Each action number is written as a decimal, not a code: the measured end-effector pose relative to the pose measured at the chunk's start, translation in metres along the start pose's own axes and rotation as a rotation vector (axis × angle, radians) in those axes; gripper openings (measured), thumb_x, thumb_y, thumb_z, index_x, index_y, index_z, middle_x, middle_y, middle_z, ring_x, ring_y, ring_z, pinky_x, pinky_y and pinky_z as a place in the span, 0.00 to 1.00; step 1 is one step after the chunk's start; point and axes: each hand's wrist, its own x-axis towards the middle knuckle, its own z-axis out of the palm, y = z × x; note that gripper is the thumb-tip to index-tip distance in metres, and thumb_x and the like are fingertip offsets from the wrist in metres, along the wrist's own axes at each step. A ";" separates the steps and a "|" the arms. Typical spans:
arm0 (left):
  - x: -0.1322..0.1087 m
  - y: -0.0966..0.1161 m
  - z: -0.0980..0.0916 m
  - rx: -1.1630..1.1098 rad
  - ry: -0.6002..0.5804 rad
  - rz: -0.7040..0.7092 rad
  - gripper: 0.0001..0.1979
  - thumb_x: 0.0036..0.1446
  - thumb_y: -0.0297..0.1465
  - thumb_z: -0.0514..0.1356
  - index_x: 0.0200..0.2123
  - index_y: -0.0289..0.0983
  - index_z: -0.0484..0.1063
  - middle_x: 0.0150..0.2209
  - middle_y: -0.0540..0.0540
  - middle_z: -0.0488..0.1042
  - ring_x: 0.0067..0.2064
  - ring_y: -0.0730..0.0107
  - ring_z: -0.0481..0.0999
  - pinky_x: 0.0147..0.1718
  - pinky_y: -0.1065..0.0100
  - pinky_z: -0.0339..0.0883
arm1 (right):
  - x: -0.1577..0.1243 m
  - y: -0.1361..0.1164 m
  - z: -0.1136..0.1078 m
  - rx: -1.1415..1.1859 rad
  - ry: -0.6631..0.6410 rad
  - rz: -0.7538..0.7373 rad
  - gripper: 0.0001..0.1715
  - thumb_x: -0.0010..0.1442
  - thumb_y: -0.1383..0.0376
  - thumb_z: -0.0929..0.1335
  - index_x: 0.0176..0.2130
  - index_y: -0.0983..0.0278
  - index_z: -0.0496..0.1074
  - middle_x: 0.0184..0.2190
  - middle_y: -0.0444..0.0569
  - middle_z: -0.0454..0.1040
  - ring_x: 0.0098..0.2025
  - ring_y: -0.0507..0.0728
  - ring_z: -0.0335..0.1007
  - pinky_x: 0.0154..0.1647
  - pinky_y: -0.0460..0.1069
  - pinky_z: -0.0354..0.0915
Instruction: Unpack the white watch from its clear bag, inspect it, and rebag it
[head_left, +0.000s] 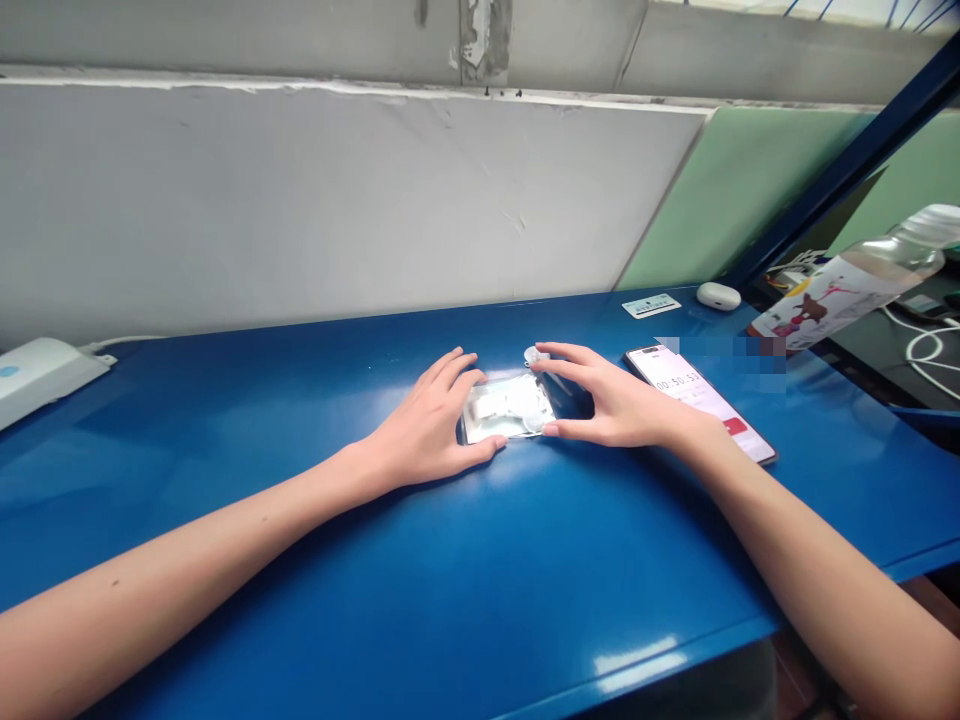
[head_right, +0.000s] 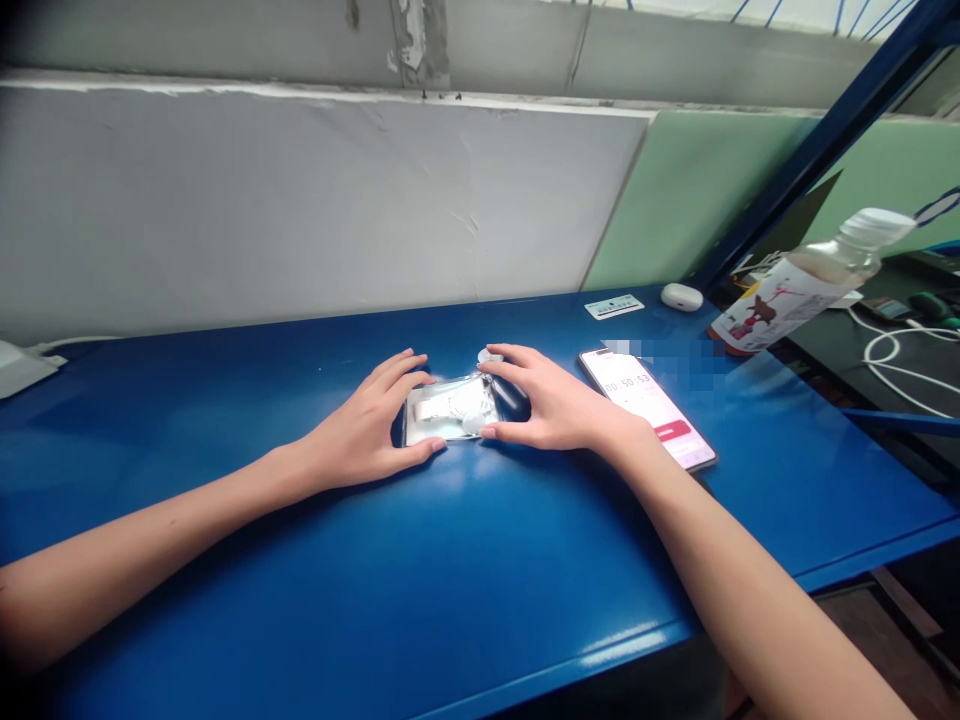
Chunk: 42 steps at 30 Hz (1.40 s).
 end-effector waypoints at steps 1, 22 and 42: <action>0.000 0.000 0.000 0.002 0.000 0.001 0.34 0.58 0.50 0.61 0.58 0.32 0.64 0.67 0.27 0.58 0.71 0.40 0.49 0.64 0.40 0.55 | 0.000 0.000 0.000 0.007 -0.003 -0.004 0.47 0.56 0.43 0.71 0.67 0.59 0.61 0.70 0.60 0.55 0.70 0.71 0.52 0.66 0.66 0.58; 0.002 -0.005 0.000 -0.007 -0.047 -0.024 0.34 0.66 0.51 0.51 0.65 0.33 0.62 0.67 0.34 0.62 0.71 0.42 0.51 0.65 0.42 0.52 | 0.003 -0.006 0.002 -0.050 0.120 -0.130 0.25 0.63 0.57 0.69 0.58 0.59 0.73 0.60 0.55 0.72 0.62 0.66 0.67 0.61 0.62 0.65; 0.001 0.002 -0.005 -0.126 0.156 0.017 0.30 0.56 0.41 0.66 0.59 0.37 0.65 0.56 0.38 0.72 0.56 0.51 0.73 0.56 0.53 0.68 | 0.009 -0.012 0.017 0.155 0.332 0.062 0.20 0.67 0.57 0.65 0.55 0.61 0.71 0.49 0.56 0.78 0.51 0.64 0.76 0.53 0.62 0.71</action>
